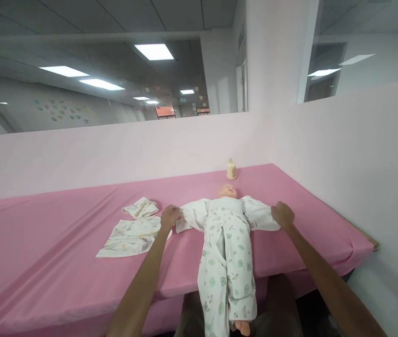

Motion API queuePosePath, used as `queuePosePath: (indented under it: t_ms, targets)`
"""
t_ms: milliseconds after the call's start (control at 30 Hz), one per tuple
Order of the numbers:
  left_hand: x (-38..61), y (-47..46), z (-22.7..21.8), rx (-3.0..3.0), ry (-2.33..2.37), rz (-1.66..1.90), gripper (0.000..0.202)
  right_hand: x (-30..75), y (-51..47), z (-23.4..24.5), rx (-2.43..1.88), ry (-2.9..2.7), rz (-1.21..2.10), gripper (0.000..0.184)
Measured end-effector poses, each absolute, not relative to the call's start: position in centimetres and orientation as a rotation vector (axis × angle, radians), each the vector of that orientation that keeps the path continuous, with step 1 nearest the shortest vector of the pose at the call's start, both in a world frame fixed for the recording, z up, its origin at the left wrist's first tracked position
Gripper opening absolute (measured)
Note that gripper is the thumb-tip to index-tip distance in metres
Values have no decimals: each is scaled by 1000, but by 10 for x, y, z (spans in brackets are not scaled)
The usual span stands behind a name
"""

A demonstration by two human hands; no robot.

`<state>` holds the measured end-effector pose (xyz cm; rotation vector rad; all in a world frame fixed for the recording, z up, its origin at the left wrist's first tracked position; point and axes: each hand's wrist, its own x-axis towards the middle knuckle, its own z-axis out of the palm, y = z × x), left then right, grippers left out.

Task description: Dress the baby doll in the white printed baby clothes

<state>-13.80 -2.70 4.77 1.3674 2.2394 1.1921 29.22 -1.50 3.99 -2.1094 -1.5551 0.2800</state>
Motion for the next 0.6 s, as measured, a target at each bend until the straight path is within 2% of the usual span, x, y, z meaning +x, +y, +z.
queuePosePath:
  t_ms: [67, 133, 200, 300, 400, 600]
  targets:
    - [-137, -23, 43, 1414, 2152, 1133, 12, 272, -17, 43, -2041, -1663, 130, 19]
    - [-128, -18, 39, 1498, 2033, 1088, 30, 238, -21, 52, -1862, -1848, -65, 23]
    - [-115, -14, 36, 1600, 1938, 1043, 42, 196, -24, 65, -1614, -2034, -63, 25]
    - [-98, -10, 33, 1793, 1894, 974, 35, 133, -22, 79, -1303, -2439, 48, 27]
    - [-93, -11, 29, 1934, 1951, 934, 29, 85, -11, 82, -1229, -2685, 74, 34]
    - [-108, -18, 21, 2056, 2153, 773, 24, 51, 16, 71, -1336, -2831, 108, 66]
